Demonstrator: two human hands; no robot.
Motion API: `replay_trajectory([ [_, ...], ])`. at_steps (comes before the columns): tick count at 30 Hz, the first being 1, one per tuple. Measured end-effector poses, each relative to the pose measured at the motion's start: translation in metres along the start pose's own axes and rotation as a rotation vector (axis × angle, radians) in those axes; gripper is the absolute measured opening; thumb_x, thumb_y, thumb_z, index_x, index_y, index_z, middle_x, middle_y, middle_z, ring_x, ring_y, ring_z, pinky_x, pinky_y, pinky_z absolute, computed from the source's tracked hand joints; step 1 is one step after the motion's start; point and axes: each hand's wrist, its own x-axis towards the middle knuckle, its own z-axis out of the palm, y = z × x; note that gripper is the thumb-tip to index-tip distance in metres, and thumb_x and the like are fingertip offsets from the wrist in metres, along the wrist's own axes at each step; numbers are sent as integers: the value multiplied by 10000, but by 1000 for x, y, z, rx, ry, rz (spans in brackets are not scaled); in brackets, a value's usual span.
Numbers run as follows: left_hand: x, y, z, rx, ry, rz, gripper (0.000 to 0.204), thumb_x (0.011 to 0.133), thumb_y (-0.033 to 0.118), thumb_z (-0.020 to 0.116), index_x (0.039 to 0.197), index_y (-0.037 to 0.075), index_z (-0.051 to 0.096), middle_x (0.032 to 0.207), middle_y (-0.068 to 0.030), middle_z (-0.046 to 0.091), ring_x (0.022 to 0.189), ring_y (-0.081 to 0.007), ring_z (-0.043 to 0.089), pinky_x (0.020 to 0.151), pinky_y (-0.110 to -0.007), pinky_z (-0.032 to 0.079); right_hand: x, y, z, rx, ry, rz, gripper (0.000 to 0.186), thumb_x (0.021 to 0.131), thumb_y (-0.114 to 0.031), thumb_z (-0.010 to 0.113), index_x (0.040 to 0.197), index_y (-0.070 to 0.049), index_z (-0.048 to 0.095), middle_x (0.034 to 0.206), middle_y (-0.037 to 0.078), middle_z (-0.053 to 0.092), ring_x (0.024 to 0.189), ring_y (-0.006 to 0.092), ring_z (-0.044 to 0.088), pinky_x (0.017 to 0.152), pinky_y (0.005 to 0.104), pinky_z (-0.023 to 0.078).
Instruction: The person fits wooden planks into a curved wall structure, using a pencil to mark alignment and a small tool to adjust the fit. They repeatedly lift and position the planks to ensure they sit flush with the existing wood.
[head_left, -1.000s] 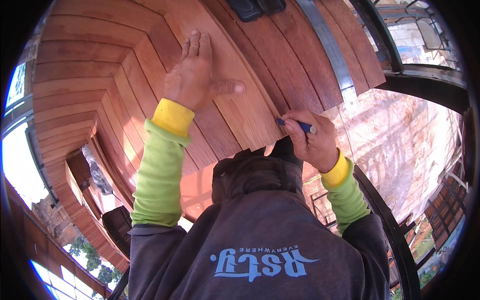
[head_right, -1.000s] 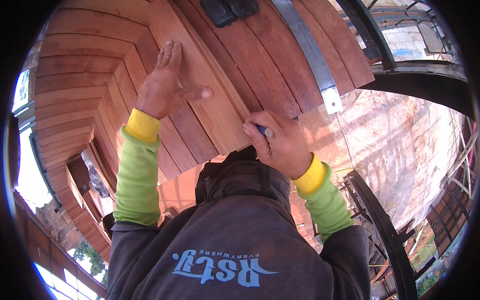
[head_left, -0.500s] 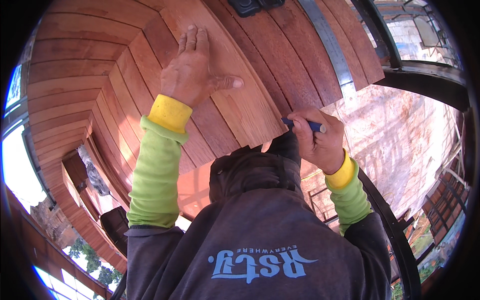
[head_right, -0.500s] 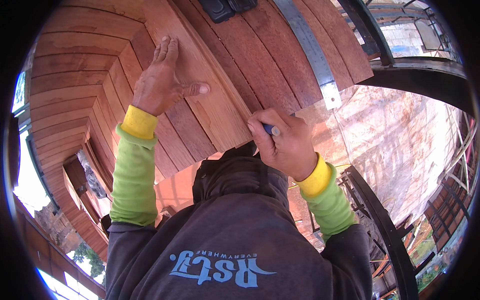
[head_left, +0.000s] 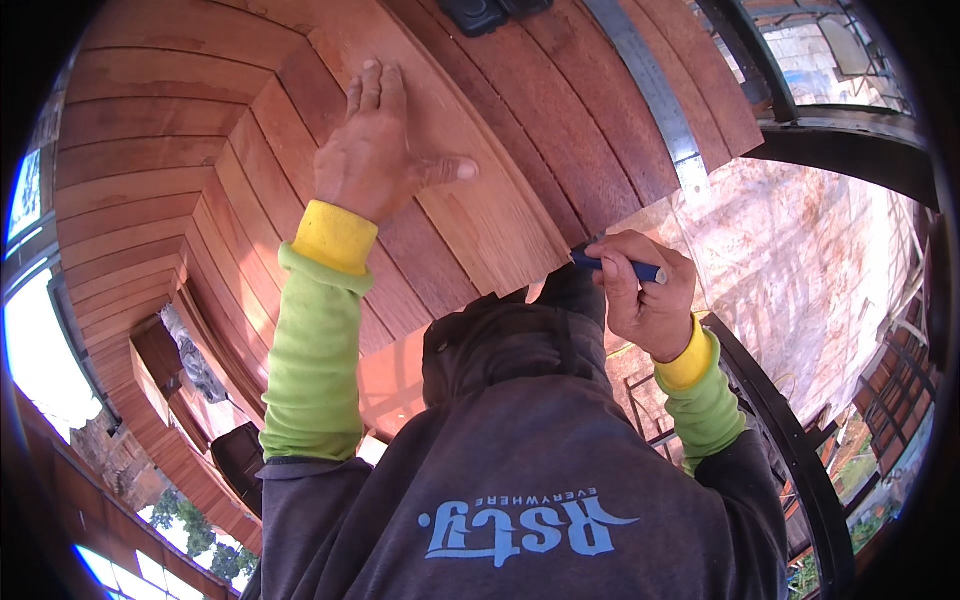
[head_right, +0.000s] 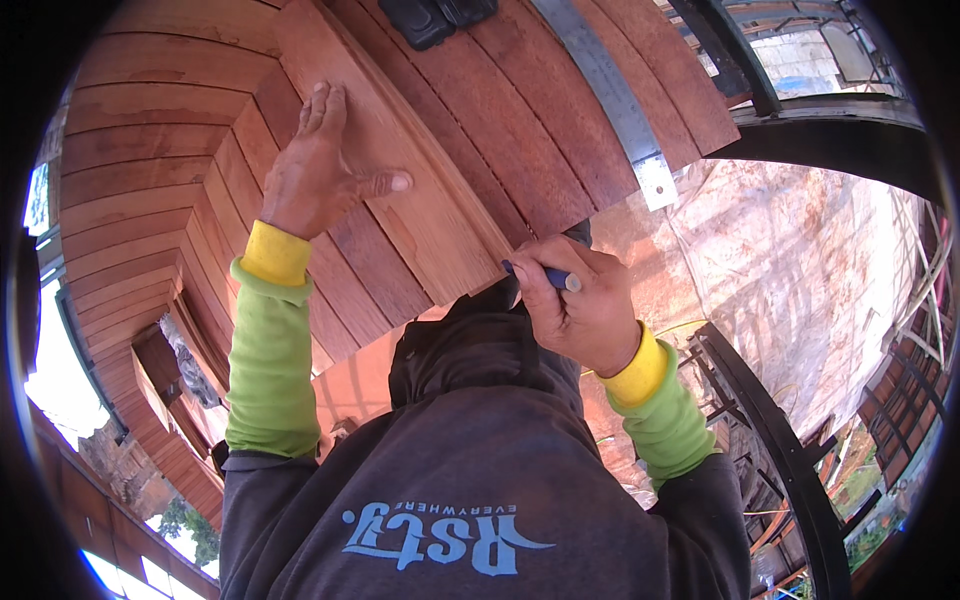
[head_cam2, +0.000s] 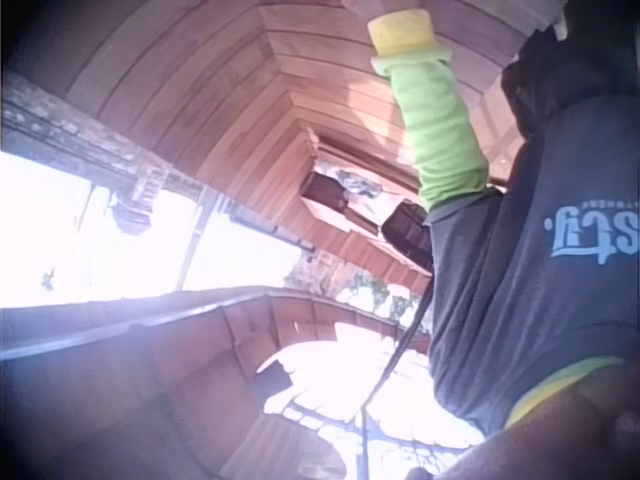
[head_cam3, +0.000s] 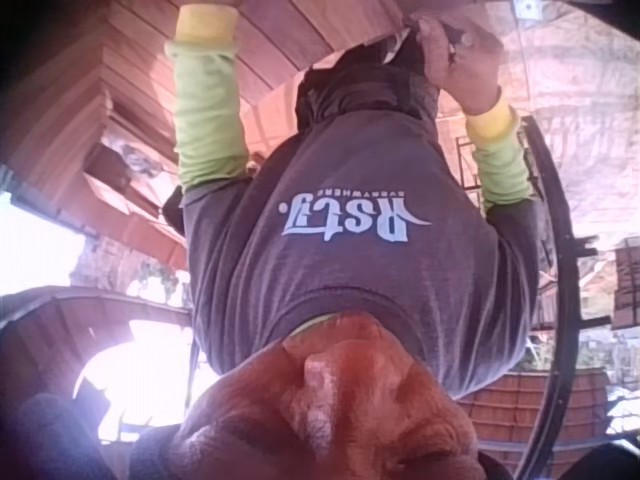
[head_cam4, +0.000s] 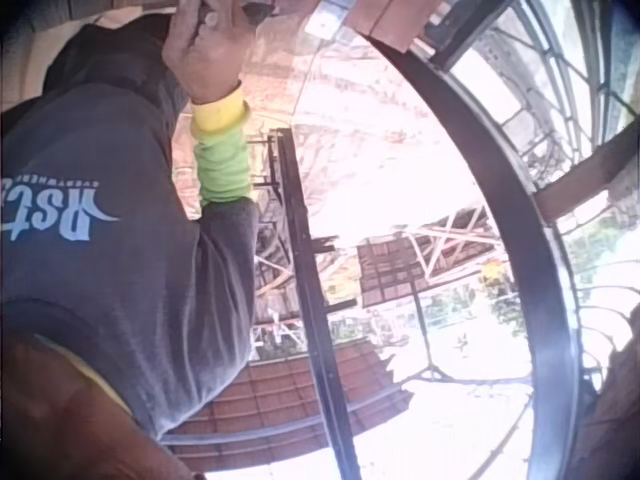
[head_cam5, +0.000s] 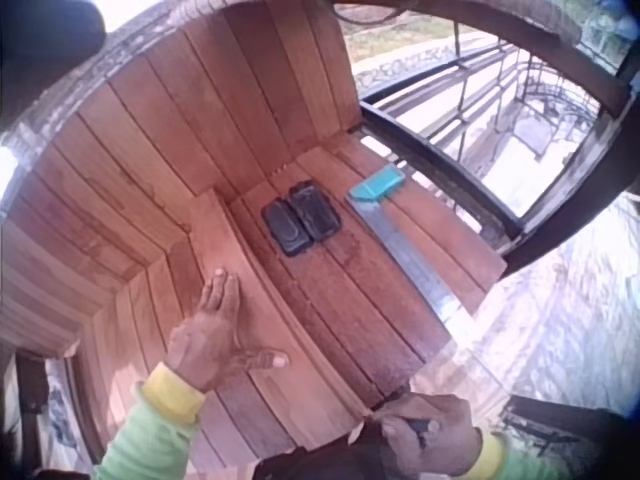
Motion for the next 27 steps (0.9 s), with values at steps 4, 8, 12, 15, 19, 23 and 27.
replay_trajectory([
  [4,0,2,-4,-12,-13,-28,1175,566,583,791,1390,-93,294,1451,-305,298,1372,-399,289,1074,-431,359,4,3,6,3,-10,-28,45,857,-15,631,885,-1,598,745,109,619,581,241,619,506,318,479],
  [8,-1,1,-2,-3,-8,-25,1184,564,578,795,1389,-102,287,1445,-308,306,1370,-401,292,1071,-431,363,5,5,9,-35,-5,-46,57,850,-18,637,885,0,596,747,126,618,590,284,617,510,340,473],
  [12,-1,3,-4,-17,-1,-21,1192,556,566,805,1389,-107,282,1442,-311,309,1369,-400,293,1063,-439,371,36,15,24,-45,49,-131,68,859,-58,636,856,-4,595,735,164,597,605,349,596,505,378,449],
  [15,2,4,-6,-17,-19,-22,1187,557,549,813,1391,-105,279,1443,-312,307,1371,-399,290,1059,-446,374,84,23,41,15,54,-110,163,891,-126,608,789,-5,568,693,202,567,610,398,566,495,404,426],
  [19,3,7,-9,-18,-40,-42,1174,568,539,813,1392,-104,279,1448,-311,300,1375,-399,282,1057,-447,376,104,22,43,19,50,-119,206,908,-159,585,781,-3,544,662,218,552,606,421,549,492,417,418],
  [23,2,7,-8,-47,-56,-55,1170,577,537,809,1395,-105,273,1456,-312,283,1384,-395,265,1072,-432,358,56,15,28,15,13,-37,154,893,-121,602,804,-6,551,658,195,545,598,397,561,498,414,421],
  [27,-2,5,-6,-44,-65,-60,1184,574,538,809,1398,-110,259,1463,-313,267,1391,-395,248,1087,-421,339,10,2,12,3,-41,25,120,874,-78,621,802,-10,553,662,169,533,585,358,566,501,406,422],
])
